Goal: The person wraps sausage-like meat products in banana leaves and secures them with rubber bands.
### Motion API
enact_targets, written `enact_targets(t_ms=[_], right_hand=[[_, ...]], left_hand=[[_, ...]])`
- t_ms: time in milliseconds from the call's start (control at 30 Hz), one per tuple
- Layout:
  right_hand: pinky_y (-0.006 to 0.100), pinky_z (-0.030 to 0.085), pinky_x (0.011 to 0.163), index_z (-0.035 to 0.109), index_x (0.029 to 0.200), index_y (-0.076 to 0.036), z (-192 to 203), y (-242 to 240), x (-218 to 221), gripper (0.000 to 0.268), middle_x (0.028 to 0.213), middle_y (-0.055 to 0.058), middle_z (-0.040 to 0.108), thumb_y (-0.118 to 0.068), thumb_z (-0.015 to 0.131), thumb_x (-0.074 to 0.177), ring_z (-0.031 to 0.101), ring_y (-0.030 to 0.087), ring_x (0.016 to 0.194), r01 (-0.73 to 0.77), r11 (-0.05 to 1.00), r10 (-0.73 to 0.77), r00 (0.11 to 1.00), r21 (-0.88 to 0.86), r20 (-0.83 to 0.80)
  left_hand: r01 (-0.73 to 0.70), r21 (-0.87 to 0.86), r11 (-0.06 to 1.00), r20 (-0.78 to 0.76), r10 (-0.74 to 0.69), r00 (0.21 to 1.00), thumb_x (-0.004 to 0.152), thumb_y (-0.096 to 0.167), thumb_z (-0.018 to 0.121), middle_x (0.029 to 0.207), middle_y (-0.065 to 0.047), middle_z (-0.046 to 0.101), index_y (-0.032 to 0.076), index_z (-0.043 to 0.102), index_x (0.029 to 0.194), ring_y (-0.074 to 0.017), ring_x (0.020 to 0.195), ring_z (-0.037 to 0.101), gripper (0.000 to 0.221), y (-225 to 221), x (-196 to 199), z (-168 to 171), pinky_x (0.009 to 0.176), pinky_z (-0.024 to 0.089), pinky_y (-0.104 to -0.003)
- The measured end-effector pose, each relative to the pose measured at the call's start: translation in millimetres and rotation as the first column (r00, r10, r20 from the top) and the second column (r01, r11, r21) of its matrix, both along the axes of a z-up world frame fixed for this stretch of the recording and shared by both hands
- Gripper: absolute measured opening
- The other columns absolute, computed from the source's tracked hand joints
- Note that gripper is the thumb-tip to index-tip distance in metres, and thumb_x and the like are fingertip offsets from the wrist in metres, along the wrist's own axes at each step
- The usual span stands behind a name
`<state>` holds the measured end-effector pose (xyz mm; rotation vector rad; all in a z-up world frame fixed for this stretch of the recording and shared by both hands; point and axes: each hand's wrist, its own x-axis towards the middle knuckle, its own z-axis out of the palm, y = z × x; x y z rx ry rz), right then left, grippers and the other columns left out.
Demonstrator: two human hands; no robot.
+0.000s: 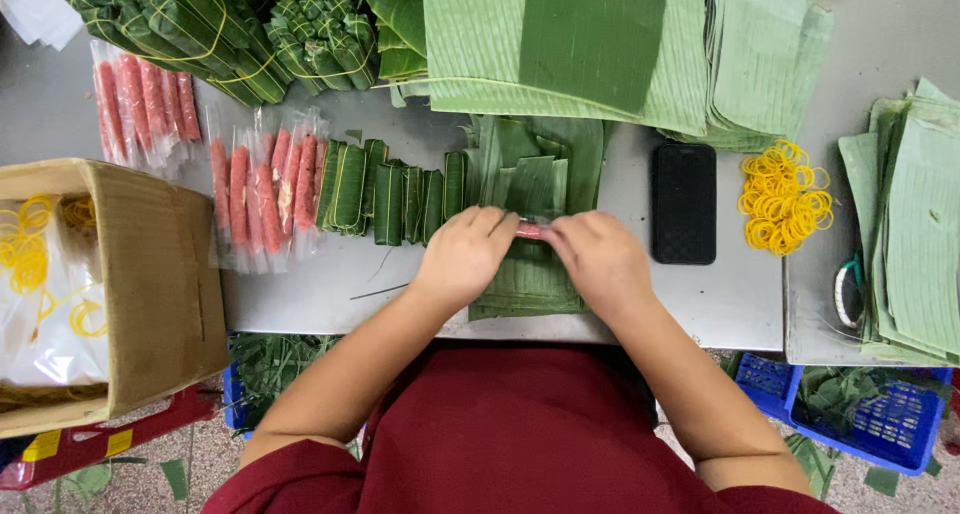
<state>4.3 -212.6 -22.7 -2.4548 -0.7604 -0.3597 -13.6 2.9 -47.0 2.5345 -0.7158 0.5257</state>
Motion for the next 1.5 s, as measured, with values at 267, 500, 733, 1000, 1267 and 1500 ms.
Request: enact_targets(t_ms=[267,500,733,1000,1267,1500], right_hand=[[0.038,0.057,0.082,0.073,0.112,-0.012,-7,-14,23,0.022,0.106,0.006,0.071,-0.021,0.076,0.092,0.068,0.028,0.094,-0.229,0.973,0.226,0.967,-0.012,-0.118],[0.042,0.057,0.077,0.073,0.108,-0.011,-19,-11,39,0.03,0.107,0.009,0.069,-0.029,0.078,0.084,0.067,0.031,0.096,-0.25,0.959,0.253,0.968,-0.135,0.003],[0.041,0.056,0.087,0.076,0.108,-0.012,-14,-11,53,0.027,0.106,0.008,0.071,-0.03,0.079,0.089,0.067,0.03,0.099,-0.178,0.978,0.152,0.965,-0.107,-0.213],[0.038,0.055,0.094,0.074,0.117,-0.008,-26,-3,55,0.027,0.123,0.009,0.075,-0.016,0.072,0.091,0.07,0.029,0.11,-0.211,0.939,0.237,0.969,-0.272,0.067],[0.044,0.055,0.088,0.071,0.11,-0.005,-8,-11,51,0.028,0.108,0.014,0.074,-0.016,0.078,0.086,0.068,0.036,0.101,-0.265,0.96,0.249,0.955,-0.087,-0.158],[0.043,0.055,0.089,0.07,0.11,-0.006,-10,-17,22,0.028,0.11,0.013,0.075,-0.015,0.077,0.085,0.07,0.034,0.101,-0.31,0.95,0.304,0.944,-0.032,-0.129]], left_hand=[[0.163,-0.075,0.984,-0.292,-0.178,0.94,0.093,0.023,0.075,0.094,-0.007,0.065,0.012,0.075,0.103,-0.0278,0.092,0.064,0.015,14,26,1,0.08,0.055,-0.041],[0.238,-0.102,0.966,-0.168,-0.253,0.953,0.085,0.021,0.075,0.099,-0.011,0.066,0.01,0.07,0.099,-0.0352,0.097,0.064,0.018,9,64,-10,0.085,0.053,-0.045],[0.265,-0.187,0.946,-0.384,-0.318,0.867,0.086,0.023,0.078,0.092,-0.011,0.066,0.008,0.069,0.099,-0.0349,0.095,0.065,0.022,16,72,-12,0.085,0.052,-0.046],[0.19,0.134,0.973,-0.113,-0.175,0.978,0.083,0.028,0.081,0.088,-0.008,0.066,0.013,0.071,0.089,-0.03,0.093,0.065,0.018,10,74,-3,0.082,0.054,-0.043],[0.436,-0.027,0.899,-0.365,-0.415,0.833,0.068,0.027,0.087,0.105,-0.008,0.064,0.012,0.069,0.099,-0.0303,0.099,0.063,0.039,19,18,24,0.083,0.055,-0.042],[0.422,0.012,0.906,-0.351,-0.392,0.851,0.067,0.026,0.087,0.113,-0.008,0.065,0.01,0.07,0.111,-0.0304,0.104,0.063,0.05,21,3,23,0.082,0.057,-0.041]])
